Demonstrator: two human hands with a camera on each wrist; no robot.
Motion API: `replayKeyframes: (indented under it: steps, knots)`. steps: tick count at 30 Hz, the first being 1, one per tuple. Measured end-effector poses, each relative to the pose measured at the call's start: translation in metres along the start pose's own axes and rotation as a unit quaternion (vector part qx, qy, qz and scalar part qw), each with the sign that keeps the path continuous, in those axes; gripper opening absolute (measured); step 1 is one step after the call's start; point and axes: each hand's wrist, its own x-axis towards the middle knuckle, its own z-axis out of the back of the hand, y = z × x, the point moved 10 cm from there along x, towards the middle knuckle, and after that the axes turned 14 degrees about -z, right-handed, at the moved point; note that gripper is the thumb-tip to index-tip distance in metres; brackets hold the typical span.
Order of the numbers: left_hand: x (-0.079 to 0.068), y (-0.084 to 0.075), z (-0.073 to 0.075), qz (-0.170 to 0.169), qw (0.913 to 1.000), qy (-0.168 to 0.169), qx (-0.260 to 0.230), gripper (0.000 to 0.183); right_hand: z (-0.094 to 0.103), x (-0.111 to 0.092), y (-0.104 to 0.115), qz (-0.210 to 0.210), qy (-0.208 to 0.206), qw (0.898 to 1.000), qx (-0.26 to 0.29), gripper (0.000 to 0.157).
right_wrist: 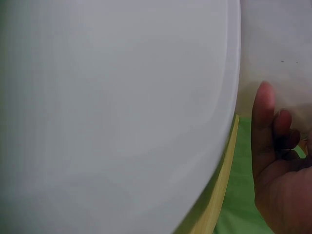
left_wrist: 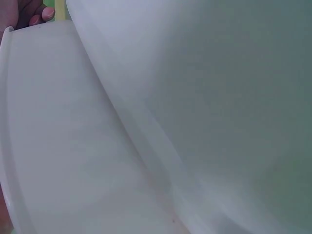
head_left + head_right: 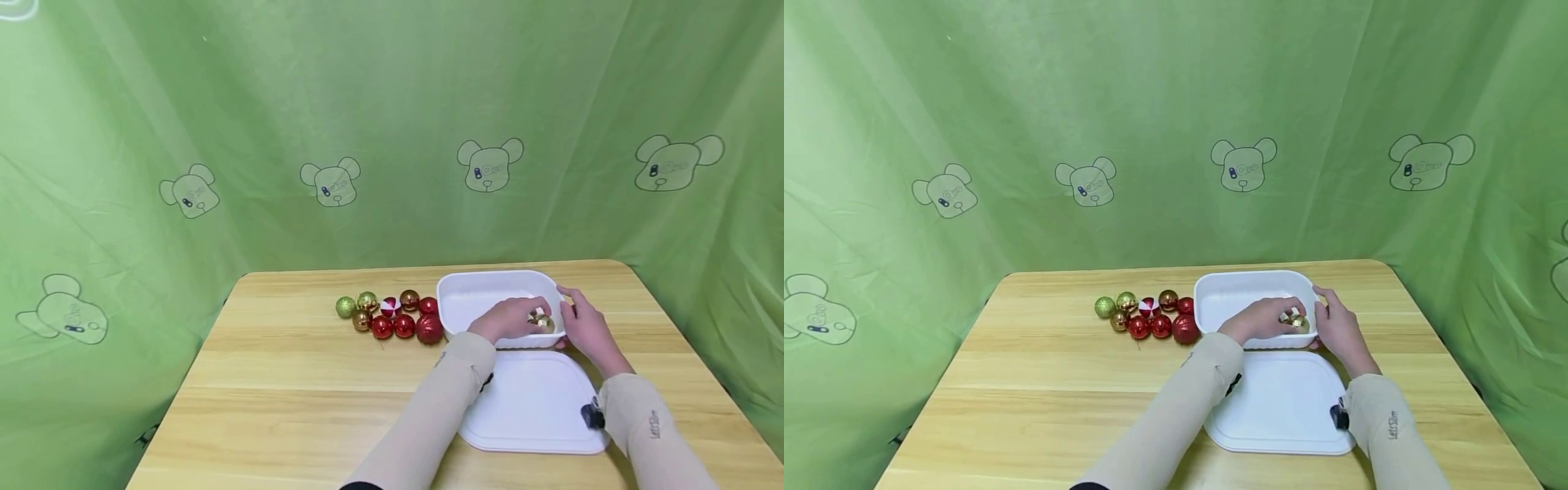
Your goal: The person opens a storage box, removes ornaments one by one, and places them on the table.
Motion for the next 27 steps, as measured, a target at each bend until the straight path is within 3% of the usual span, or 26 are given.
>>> replayKeyframes:
  steps: [12,21,27]
  knots:
    - [-0.005,0.003,0.007,-0.013,0.9992,-0.032,-0.021,0.035,0.001,-0.001,0.001,0.004,-0.006,1.000,0.003,0.054]
    - [-0.021,0.002,0.028,-0.032,0.9964,-0.066,-0.042,0.036,0.002,-0.002,0.003,0.007,-0.010,1.000,-0.005,0.054]
    - [-0.034,0.010,0.038,-0.041,0.9938,-0.089,-0.054,0.037,0.000,-0.001,0.002,0.002,-0.006,1.000,-0.005,0.054]
